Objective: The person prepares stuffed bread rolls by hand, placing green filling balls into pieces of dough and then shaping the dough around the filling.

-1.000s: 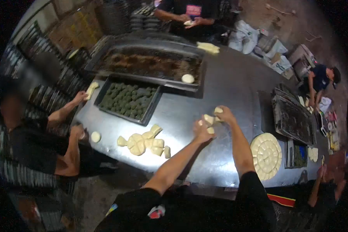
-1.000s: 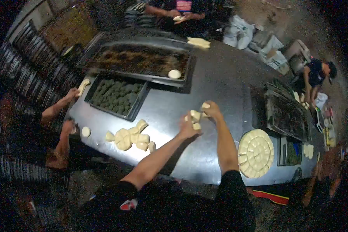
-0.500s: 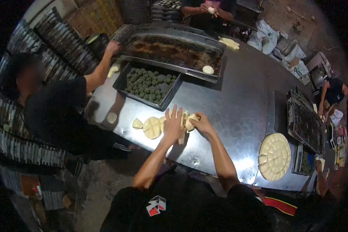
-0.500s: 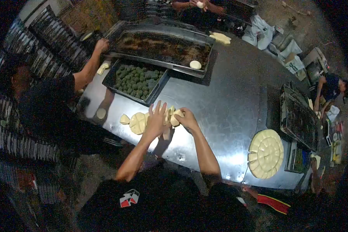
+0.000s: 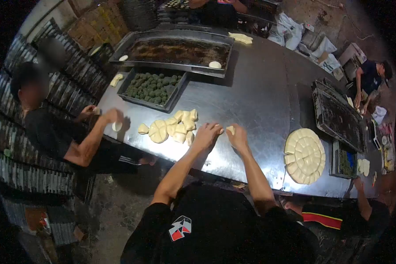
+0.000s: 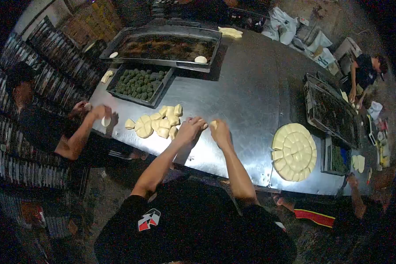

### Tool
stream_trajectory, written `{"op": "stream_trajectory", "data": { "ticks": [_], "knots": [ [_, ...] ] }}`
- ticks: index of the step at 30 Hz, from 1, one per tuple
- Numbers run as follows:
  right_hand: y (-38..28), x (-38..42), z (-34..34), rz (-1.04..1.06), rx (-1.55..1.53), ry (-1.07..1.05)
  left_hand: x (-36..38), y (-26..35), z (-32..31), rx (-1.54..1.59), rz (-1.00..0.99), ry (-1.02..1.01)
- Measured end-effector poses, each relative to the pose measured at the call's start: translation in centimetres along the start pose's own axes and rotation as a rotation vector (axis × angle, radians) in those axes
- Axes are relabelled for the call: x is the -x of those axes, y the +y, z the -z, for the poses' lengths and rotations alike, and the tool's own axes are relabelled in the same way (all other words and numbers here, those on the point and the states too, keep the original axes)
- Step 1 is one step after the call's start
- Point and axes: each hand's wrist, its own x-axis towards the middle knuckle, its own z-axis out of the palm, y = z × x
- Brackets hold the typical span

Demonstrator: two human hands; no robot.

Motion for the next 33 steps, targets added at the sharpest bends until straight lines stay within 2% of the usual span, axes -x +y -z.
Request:
{"op": "stream_trajectory", "data": {
  "ticks": [1,2,3,4,5,6,8,9,10,12,13,15,16,18,19,20,22,24,26,27,28,29,30,31,33],
  "knots": [
    [-0.8,1.0,1.2,0.12,0.118,0.195,-0.2,-1.3,-0.7,0.001,-0.086,0.119],
    [-2.0,1.7,2.3,0.239,0.233,0.39,-0.5,-1.1,0.1,-0.006,-0.087,0.127],
    [-3.8,2.3,3.7,0.244,0.232,0.387,-0.6,-0.5,1.1,0.009,0.048,0.206],
    [-5.7,3.2,5.1,0.044,-0.114,0.246,-0.5,-0.2,1.6,0.026,0.186,0.282],
    [-7.0,3.8,5.8,-0.16,-0.457,0.097,-0.3,-0.7,1.8,-0.081,0.168,0.377],
    [-7.7,4.1,6.0,-0.158,-0.457,0.092,-0.2,0.2,2.3,-0.083,0.172,0.38],
    [-8.7,4.2,5.9,0.01,-0.528,-0.104,0.0,3.0,3.6,0.138,0.208,0.424],
    [-8.3,3.8,5.0,0.135,-0.496,-0.119,0.3,3.3,2.5,0.548,0.183,0.376],
    [-9.0,3.8,3.9,0.126,-0.66,-0.162,1.5,5.8,3.8,0.957,0.485,0.228],
    [-9.9,3.5,2.2,0.225,-0.466,-0.207,2.7,7.3,5.4,1.064,0.478,0.356],
    [-10.8,3.8,1.8,0.229,-0.464,-0.23,3.3,7.2,5.4,1.063,0.489,0.378],
    [-13.0,3.9,1.0,-0.04,-0.893,-0.327,4.1,6.6,5.6,0.998,0.498,0.572],
    [-12.7,2.7,-0.4,-0.036,-0.885,-0.341,4.1,6.2,5.2,0.866,0.392,0.659],
    [-11.0,-0.1,-3.7,-0.037,-0.545,-0.026,4.0,6.4,5.9,0.758,0.351,0.629],
    [-13.9,0.0,-4.3,-0.03,-0.403,0.169,3.6,6.5,6.0,0.653,0.393,0.663],
    [-14.5,-0.9,-5.3,-0.023,-0.397,0.161,3.2,5.0,6.0,0.62,0.357,0.72],
    [-15.4,-3.4,-7.3,0.125,-0.225,0.309,3.2,3.1,7.7,0.932,0.523,0.756],
    [-16.8,-5.8,-9.2,0.163,-0.189,0.224,4.6,0.0,10.4,1.301,0.74,0.439],
    [-19.3,-9.2,-11.4,0.305,-0.041,-0.029,5.1,-1.7,13.8,1.29,0.787,0.582],
    [-20.3,-11.4,-12.6,0.345,-0.033,-0.099,5.8,-4.0,14.3,1.166,0.792,0.638],
    [-20.4,-14.5,-13.7,0.352,-0.029,-0.104,6.6,-6.4,14.4,1.042,0.793,0.692],
    [-20.0,-18.2,-14.7,0.578,0.175,0.009,7.3,-8.1,14.9,0.975,0.766,0.753],
    [-19.6,-21.4,-15.7,0.795,0.379,0.124,8.1,-10.1,14.8,0.751,0.694,0.831],
    [-19.5,-23.7,-16.5,0.796,0.38,0.117,8.6,-11.5,14.8,0.829,0.702,0.806],
    [-19.2,-27.0,-18.0,0.779,0.813,0.139,8.6,-12.4,15.8,0.91,0.717,0.78]
  ]
}}
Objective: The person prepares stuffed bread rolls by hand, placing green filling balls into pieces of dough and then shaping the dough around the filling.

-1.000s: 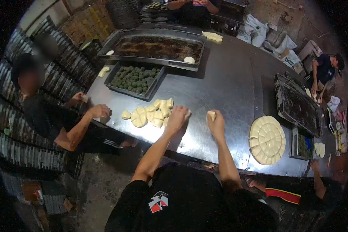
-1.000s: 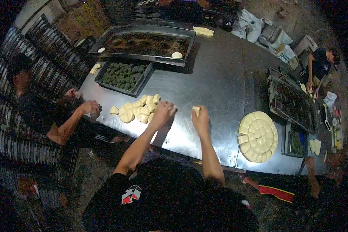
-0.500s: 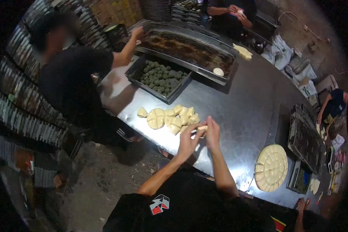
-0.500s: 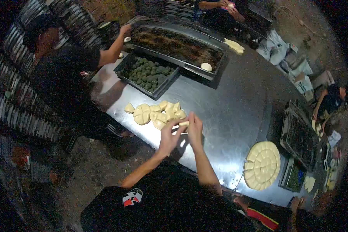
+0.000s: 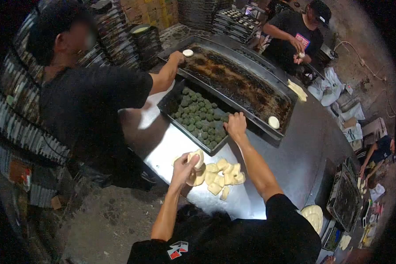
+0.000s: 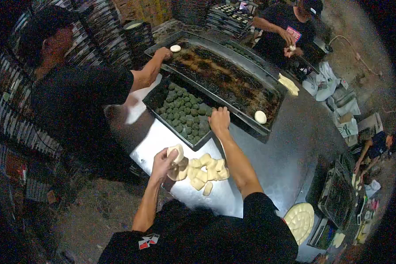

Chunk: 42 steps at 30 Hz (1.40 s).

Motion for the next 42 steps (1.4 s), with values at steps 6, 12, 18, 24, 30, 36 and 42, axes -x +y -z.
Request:
{"op": "stream_trajectory", "data": {
  "ticks": [6,12,18,24,30,36,42],
  "knots": [
    [-1.1,-1.2,1.2,-0.108,-0.052,-0.131,-2.3,2.1,-1.0,0.575,0.344,0.039],
    [-4.2,7.6,11.9,-0.043,-0.825,-0.05,-3.0,2.9,-5.8,0.519,0.427,-0.16],
    [-0.5,17.1,17.5,-0.173,-0.809,-0.23,1.7,2.1,-10.8,0.426,0.462,-0.413],
    [1.4,24.4,21.6,-0.27,-0.962,-0.16,8.4,3.7,-14.9,0.421,0.449,-0.574],
    [-1.1,27.6,23.9,-0.253,-0.878,0.045,13.4,2.4,-15.4,-0.324,-0.219,-0.485],
    [-0.8,30.0,24.0,-0.344,-1.03,-0.068,17.3,4.4,-11.6,0.19,0.181,-0.553],
    [-4.1,28.1,26.0,-0.101,-1.061,-0.142,17.7,0.9,-11.3,0.567,0.299,-0.492]
  ]
}}
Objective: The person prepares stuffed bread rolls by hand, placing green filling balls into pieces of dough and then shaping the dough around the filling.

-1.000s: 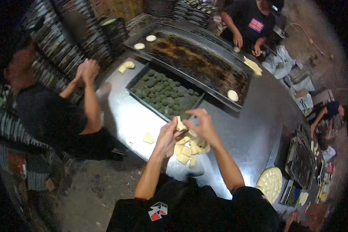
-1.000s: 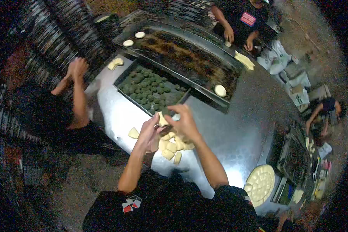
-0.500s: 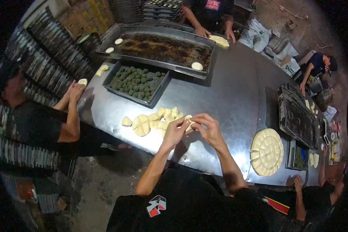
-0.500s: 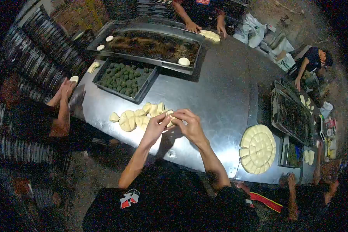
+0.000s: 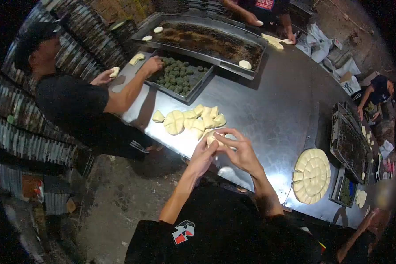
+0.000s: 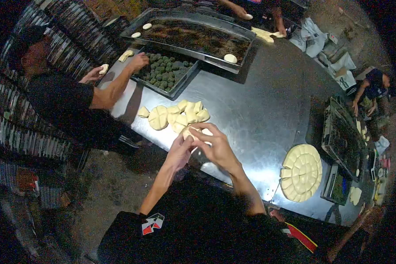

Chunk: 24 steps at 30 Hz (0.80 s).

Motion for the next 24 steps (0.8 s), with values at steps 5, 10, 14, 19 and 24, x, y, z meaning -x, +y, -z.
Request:
{"op": "stream_trajectory", "data": {
  "ticks": [5,10,14,19,24],
  "knots": [
    [1.3,-4.2,-0.4,-0.266,-0.183,0.031,-1.9,3.3,0.4,0.294,0.046,0.083],
    [-0.3,-7.9,-2.7,-0.008,0.226,0.224,-5.9,5.0,1.6,0.091,-0.082,0.126],
    [2.0,-9.9,-2.5,-0.112,0.119,0.229,-8.6,7.8,2.1,0.165,-0.052,0.012],
    [0.5,-10.2,-1.5,-0.123,0.103,0.4,-11.1,6.5,0.7,-0.013,-0.081,-0.034],
    [1.0,-5.9,1.4,-0.136,0.241,0.517,-11.9,4.3,-2.7,0.225,0.102,-0.239]
  ]
}}
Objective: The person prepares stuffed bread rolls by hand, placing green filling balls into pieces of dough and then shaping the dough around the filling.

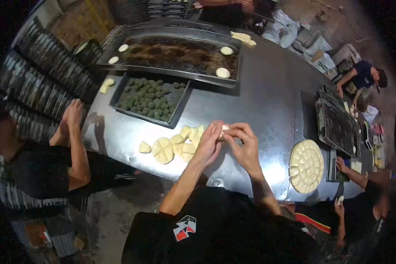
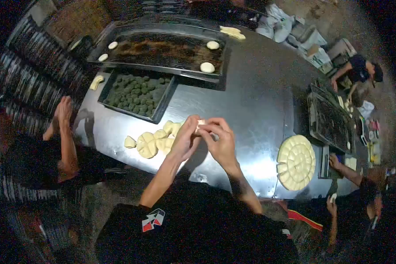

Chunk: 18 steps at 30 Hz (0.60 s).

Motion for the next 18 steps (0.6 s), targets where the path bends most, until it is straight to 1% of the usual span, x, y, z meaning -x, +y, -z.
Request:
{"op": "stream_trajectory", "data": {
  "ticks": [1,3,4,5,7,8,9,11,12,13,14,15,16,17,18],
  "knots": [
    [-0.5,0.2,0.6,-0.004,0.007,0.011,-0.2,-0.8,-0.7,0.0,0.009,-0.009],
    [-0.8,1.3,1.7,-0.026,0.012,0.121,0.2,-2.7,-1.7,-0.088,-0.023,-0.039],
    [-0.1,2.2,2.6,0.012,0.074,0.105,0.1,-3.9,-1.0,-0.212,-0.003,-0.049],
    [1.0,3.0,3.2,0.004,0.079,0.092,0.3,-4.3,-1.0,-0.2,0.0,-0.039],
    [5.1,5.1,3.5,-0.065,0.26,0.031,1.3,-4.6,-0.5,-0.855,-0.136,0.162],
    [10.1,6.9,2.6,-0.051,0.335,-0.015,2.0,-3.9,0.0,-0.867,-0.141,0.223],
    [12.6,7.9,2.4,-0.056,0.333,-0.026,3.0,-2.6,0.3,-0.883,-0.147,0.28],
    [15.7,8.6,2.8,-0.09,0.472,-0.236,6.2,-0.4,-0.6,-0.849,-0.164,0.445],
    [13.7,7.1,4.0,0.017,0.513,-0.127,7.8,-0.4,1.0,-0.833,-0.24,0.476],
    [9.9,4.6,5.6,0.119,0.547,-0.013,9.8,-0.4,2.9,-0.822,-0.314,0.505],
    [6.8,2.0,7.4,0.106,0.558,0.073,11.9,-0.2,4.5,-0.825,-0.322,0.57],
    [5.2,0.4,8.5,0.086,0.569,0.157,14.2,-0.5,5.4,-0.828,-0.326,0.635],
    [5.5,0.1,7.9,0.079,0.562,0.145,16.3,-0.3,4.7,-0.779,-0.295,0.71],
    [5.6,-0.2,6.7,0.053,0.626,0.25,18.0,-0.1,3.8,-0.73,-0.267,0.781],
    [5.6,-0.4,5.7,0.03,0.687,0.358,19.3,-0.7,3.9,-0.736,-0.265,0.79]
  ]
}}
